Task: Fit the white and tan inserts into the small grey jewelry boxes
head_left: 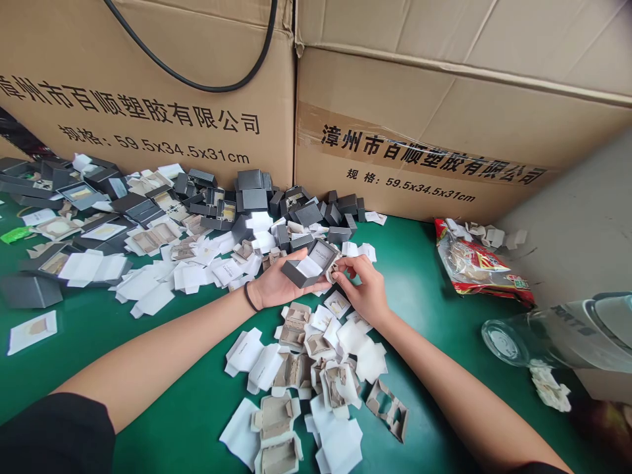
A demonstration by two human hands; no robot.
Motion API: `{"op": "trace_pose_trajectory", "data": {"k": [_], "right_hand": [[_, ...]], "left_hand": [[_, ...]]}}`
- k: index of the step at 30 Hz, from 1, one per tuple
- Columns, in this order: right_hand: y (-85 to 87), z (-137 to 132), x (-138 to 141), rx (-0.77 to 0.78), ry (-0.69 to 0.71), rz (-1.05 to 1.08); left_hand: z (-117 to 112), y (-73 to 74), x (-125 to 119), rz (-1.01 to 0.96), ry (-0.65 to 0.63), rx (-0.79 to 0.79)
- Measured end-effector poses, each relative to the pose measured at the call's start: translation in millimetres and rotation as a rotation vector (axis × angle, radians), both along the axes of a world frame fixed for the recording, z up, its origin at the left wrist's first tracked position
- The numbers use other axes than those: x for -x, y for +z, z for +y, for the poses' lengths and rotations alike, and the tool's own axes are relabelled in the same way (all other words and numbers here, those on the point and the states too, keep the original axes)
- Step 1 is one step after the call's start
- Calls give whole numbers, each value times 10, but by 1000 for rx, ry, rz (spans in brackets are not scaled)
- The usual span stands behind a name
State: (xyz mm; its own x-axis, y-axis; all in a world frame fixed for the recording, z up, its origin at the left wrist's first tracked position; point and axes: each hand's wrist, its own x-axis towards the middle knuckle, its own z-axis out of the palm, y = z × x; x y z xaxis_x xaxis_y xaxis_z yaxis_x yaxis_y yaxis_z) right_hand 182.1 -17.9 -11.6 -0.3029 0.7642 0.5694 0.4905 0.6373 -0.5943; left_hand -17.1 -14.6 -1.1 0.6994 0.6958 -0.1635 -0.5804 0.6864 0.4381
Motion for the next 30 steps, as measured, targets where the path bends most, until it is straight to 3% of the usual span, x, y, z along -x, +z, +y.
{"op": "trace_pose_trajectory", "data": {"k": [7, 14, 30], "right_hand": [[-9, 13, 15, 120, 17, 78], [42, -53, 57, 48, 28, 37], [-10, -9, 29, 89, 101, -31]], "left_hand": [[-7, 45, 3, 5, 14, -31], [-9, 14, 25, -51, 37, -8], [-26, 45, 5, -33, 18, -24]]}}
